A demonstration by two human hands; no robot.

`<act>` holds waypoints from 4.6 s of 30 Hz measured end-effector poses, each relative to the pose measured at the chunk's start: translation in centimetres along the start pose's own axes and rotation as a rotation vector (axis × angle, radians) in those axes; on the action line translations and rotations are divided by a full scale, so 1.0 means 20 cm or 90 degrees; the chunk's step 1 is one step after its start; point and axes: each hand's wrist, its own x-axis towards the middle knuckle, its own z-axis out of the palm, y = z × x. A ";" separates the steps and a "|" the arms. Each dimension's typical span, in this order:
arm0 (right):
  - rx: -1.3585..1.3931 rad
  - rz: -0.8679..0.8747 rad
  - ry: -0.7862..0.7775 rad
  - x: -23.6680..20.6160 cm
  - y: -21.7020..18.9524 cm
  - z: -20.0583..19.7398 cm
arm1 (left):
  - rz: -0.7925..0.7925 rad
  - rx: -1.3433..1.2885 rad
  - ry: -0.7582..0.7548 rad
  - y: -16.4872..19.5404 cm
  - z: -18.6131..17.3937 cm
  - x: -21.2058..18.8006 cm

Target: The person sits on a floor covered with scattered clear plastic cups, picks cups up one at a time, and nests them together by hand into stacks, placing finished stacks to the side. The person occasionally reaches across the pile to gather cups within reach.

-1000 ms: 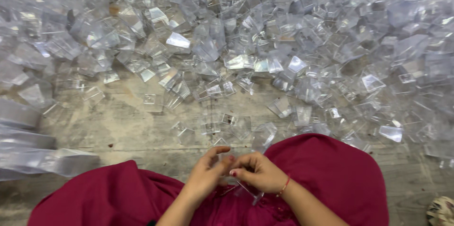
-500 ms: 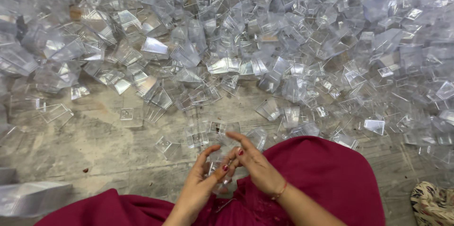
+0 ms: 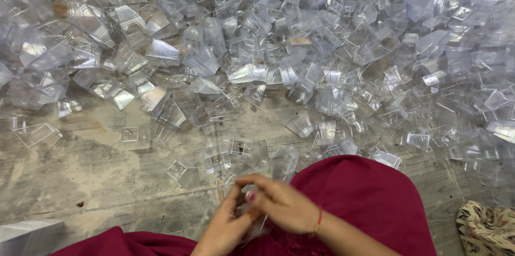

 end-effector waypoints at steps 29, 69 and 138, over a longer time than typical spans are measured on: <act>0.418 0.160 0.408 0.13 0.30 -0.73 | -0.046 -0.143 0.151 0.11 -0.02 0.05; 0.396 0.114 0.280 -0.10 0.35 -0.01 | 0.110 0.215 0.189 0.19 0.03 -0.04; 0.284 0.039 0.358 0.04 0.39 -0.60 | 0.222 0.925 0.375 0.30 -0.31 0.27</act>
